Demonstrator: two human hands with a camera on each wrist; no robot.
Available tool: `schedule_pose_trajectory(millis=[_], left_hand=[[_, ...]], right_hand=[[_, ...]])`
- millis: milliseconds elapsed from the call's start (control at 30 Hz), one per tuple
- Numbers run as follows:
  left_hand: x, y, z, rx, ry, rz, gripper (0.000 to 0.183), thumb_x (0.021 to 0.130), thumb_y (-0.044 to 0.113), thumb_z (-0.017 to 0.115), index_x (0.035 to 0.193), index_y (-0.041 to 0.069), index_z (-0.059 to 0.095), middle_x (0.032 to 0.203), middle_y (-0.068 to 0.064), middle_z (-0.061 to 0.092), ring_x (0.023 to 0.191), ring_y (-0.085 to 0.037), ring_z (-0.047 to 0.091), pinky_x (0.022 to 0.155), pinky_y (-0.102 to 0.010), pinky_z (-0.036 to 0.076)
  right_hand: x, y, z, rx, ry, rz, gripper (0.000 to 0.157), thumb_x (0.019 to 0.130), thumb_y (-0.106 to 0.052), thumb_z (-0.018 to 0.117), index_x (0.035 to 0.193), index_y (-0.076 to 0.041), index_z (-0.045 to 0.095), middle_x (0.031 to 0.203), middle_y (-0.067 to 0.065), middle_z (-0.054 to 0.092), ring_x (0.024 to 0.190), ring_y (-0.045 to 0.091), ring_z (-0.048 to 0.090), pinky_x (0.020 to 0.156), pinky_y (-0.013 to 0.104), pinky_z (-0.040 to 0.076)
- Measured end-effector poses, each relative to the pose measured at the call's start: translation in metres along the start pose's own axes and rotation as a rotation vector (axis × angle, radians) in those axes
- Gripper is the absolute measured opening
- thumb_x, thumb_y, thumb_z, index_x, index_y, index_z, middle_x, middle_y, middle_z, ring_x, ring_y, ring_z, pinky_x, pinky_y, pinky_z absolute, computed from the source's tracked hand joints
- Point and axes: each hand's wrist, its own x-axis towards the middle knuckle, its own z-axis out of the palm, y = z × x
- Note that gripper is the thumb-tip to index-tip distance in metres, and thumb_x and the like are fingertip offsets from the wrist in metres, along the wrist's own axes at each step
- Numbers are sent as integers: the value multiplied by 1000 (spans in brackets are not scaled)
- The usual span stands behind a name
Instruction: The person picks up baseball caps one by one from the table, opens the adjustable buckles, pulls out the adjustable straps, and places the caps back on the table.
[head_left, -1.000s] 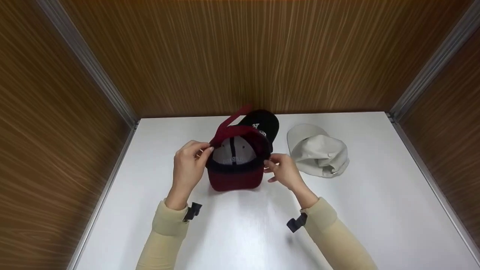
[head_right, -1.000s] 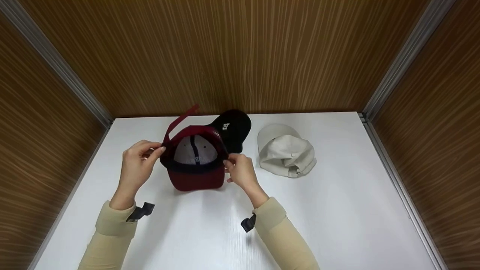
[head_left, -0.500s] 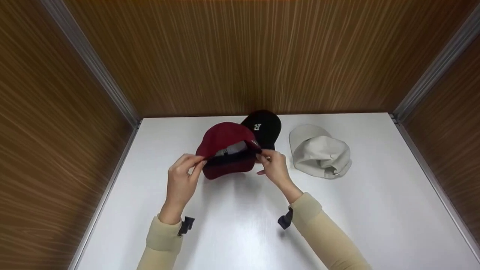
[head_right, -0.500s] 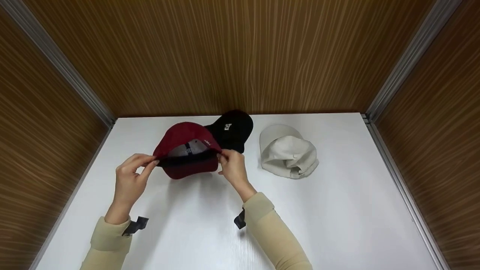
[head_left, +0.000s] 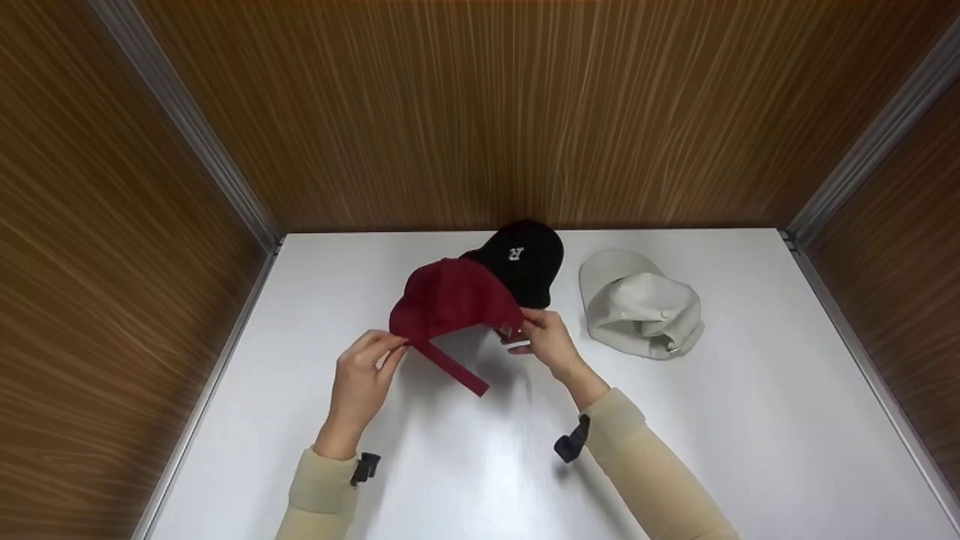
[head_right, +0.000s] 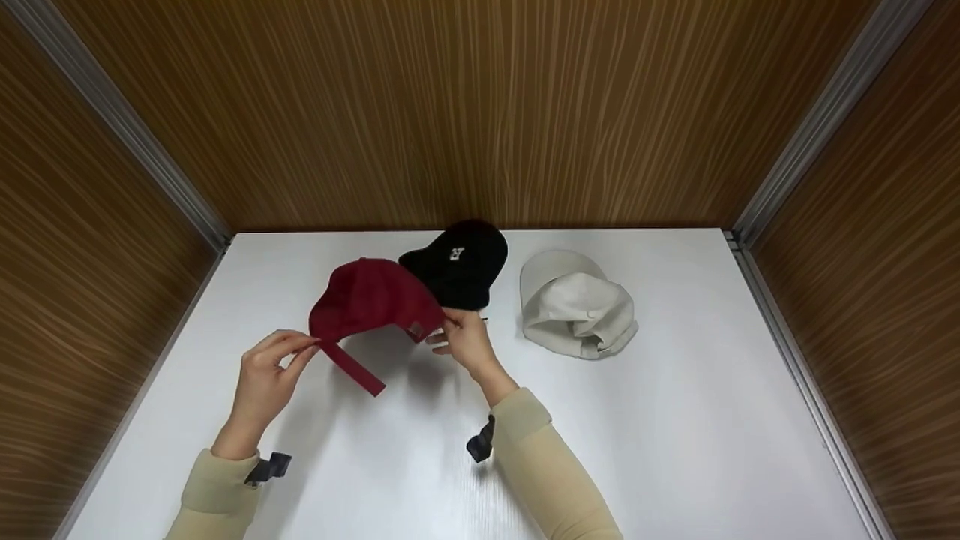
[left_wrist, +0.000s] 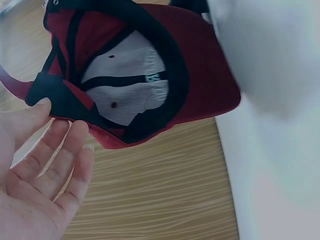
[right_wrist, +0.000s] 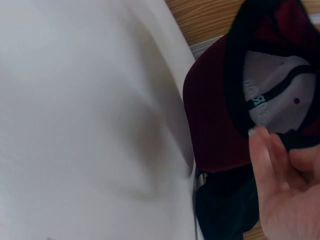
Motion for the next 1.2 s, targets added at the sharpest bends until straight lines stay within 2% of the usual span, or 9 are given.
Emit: schedule_pose_trajectory(millis=[100,200,267,333,433,567,800,1033,1200], left_hand=[[-5,-6,3,38,-4,1,13,82,2,78,94,7,76,89,-1,66,80,-14,65,65,-31,54],[-10,-12,6,78,-9,2,15,79,0,79,93,6,76,88,-2,66,76,-15,64,62,-33,52],[-13,-15,6,92,-21,-3,16,79,-1,80,93,5,76,87,-3,65,75,-16,64,61,-33,52],[-15,-17,6,95,-34,-8,16,78,-1,80,93,5,76,87,-3,65,75,-16,64,62,-34,52],[-18,-22,7,93,-65,-12,14,80,0,79,92,4,76,88,-3,65,76,-16,64,62,-33,52],[-21,-30,8,110,-122,-19,11,81,2,79,91,5,76,87,-2,65,77,-15,64,64,-32,53],[-28,-44,14,196,-214,-12,9,78,0,80,86,3,76,84,-5,65,74,-20,65,65,-35,54],[-32,-55,20,239,-287,-52,7,78,-4,78,83,1,76,82,-7,64,73,-22,64,65,-36,54],[-37,-59,23,274,-352,-76,7,78,-2,78,80,3,76,81,-6,65,73,-23,64,64,-39,52]], right_hand=[[-7,-1,-1,132,-95,103,38,102,1,36,136,12,48,118,21,61,81,24,71,77,43,56],[-13,0,0,252,-152,182,43,104,-4,35,144,9,39,135,24,46,84,28,71,82,47,54],[-15,2,0,307,-178,212,44,105,-8,38,146,7,36,137,20,45,85,30,71,82,48,54],[-16,4,0,317,-195,217,46,105,-11,43,147,5,35,130,18,52,86,30,71,80,47,55],[-15,8,0,255,-176,219,47,104,-9,46,148,2,37,118,13,60,80,25,71,72,41,58],[-11,12,0,113,-113,220,46,102,-7,48,147,-1,41,112,8,60,70,17,67,65,35,57],[-5,23,7,-50,-52,217,43,100,-5,50,143,2,46,107,6,63,69,14,62,60,29,52],[-3,32,15,-81,-31,232,40,98,-3,51,138,3,52,115,12,65,68,14,59,65,31,51],[-3,33,18,-100,-62,232,41,98,-3,52,138,5,51,116,15,64,74,15,62,72,36,55]])
